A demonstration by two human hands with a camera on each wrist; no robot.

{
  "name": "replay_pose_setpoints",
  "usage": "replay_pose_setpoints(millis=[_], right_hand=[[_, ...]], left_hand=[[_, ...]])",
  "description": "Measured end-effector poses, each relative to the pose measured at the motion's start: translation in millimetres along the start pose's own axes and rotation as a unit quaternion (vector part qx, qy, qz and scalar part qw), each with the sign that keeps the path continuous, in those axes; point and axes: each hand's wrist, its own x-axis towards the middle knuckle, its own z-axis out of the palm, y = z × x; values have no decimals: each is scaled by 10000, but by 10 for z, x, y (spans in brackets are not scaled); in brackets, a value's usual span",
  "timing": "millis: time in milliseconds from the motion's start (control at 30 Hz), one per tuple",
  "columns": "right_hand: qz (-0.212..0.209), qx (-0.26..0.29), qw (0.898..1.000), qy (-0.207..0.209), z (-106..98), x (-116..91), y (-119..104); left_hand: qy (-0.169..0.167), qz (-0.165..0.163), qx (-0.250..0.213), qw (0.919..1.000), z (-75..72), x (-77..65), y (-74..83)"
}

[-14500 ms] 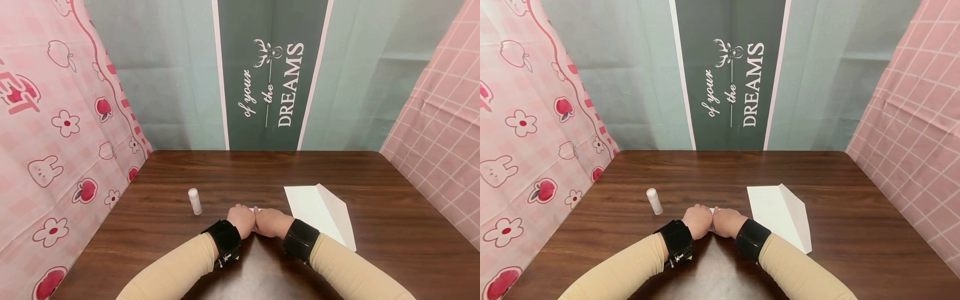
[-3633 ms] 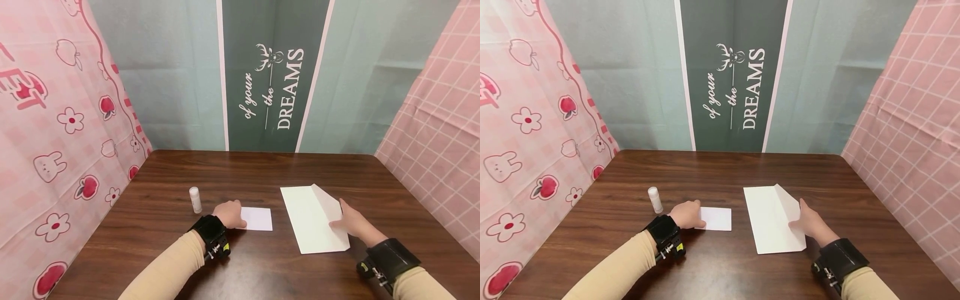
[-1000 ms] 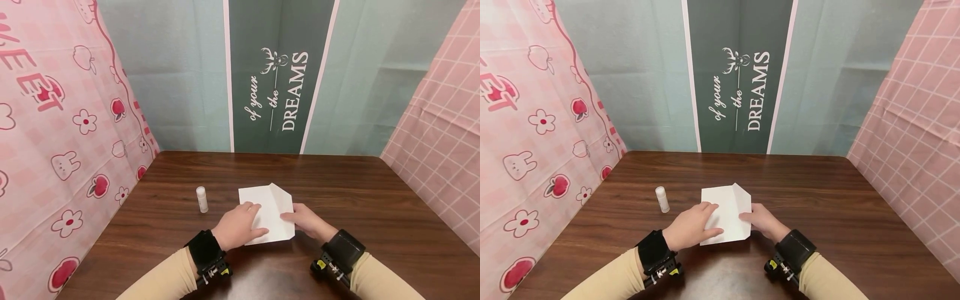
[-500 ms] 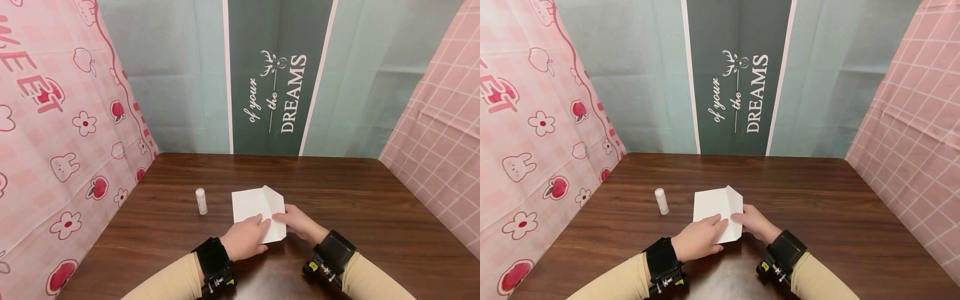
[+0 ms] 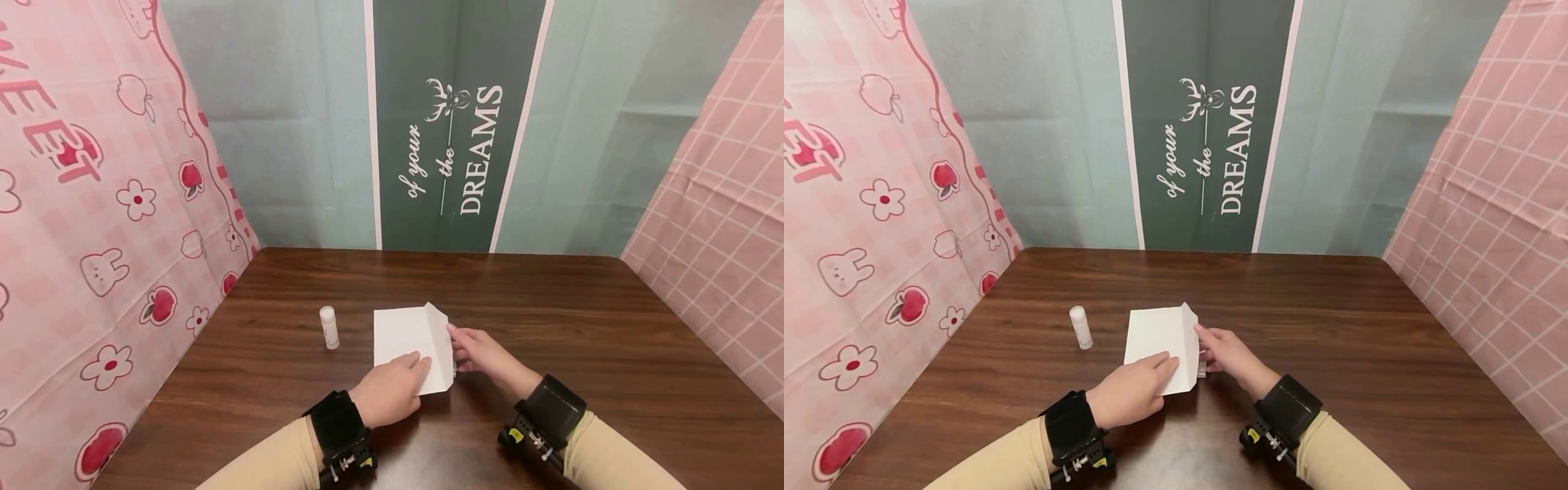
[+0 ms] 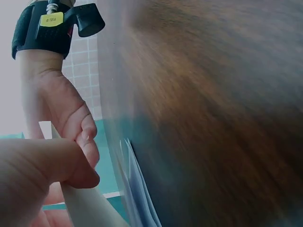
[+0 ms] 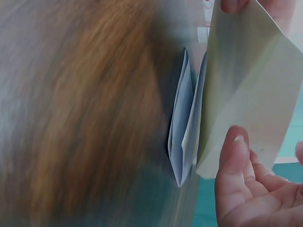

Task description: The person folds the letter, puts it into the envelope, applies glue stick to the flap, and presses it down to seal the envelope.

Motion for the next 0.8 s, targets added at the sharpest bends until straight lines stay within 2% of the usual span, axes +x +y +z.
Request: replay_pose_setpoints(millis=[100, 167, 267, 367, 467, 533, 633, 733, 800], right_hand=[[-310, -306, 9991, -15, -41, 4, 16], [-672, -675, 9954, -127, -61, 8, 39], [-1313, -1316, 9817, -404, -78, 10, 78], [-1688, -1921, 9632, -831, -85, -9, 94], [-1737, -2508, 9439, -1263, -92, -46, 86], [-1693, -2824, 9339, -1398, -94, -75, 69], [-1536, -3111, 9271, -1421, -99, -119, 42], [-1258, -3227, 9272, -1423, -124, -163, 32], [-1195, -3358, 9234, -1426, -159, -186, 41]], left_hand=[[-38, -12, -71, 10000, 6, -21, -25], [-61, -12, -109, 9999, 10, -32, -38], [-113, -25, -137, 9998, 18, -42, -54], [-184, -38, -145, 9997, 32, -46, -63], [-290, -56, -182, 9994, 41, -43, -60], [-370, -79, -219, 9990, 44, -39, -57], [-480, -130, -278, 9984, 44, -34, -51], [-558, -152, -306, 9979, 49, -35, -50], [-557, -126, -298, 9979, 56, -39, -50]])
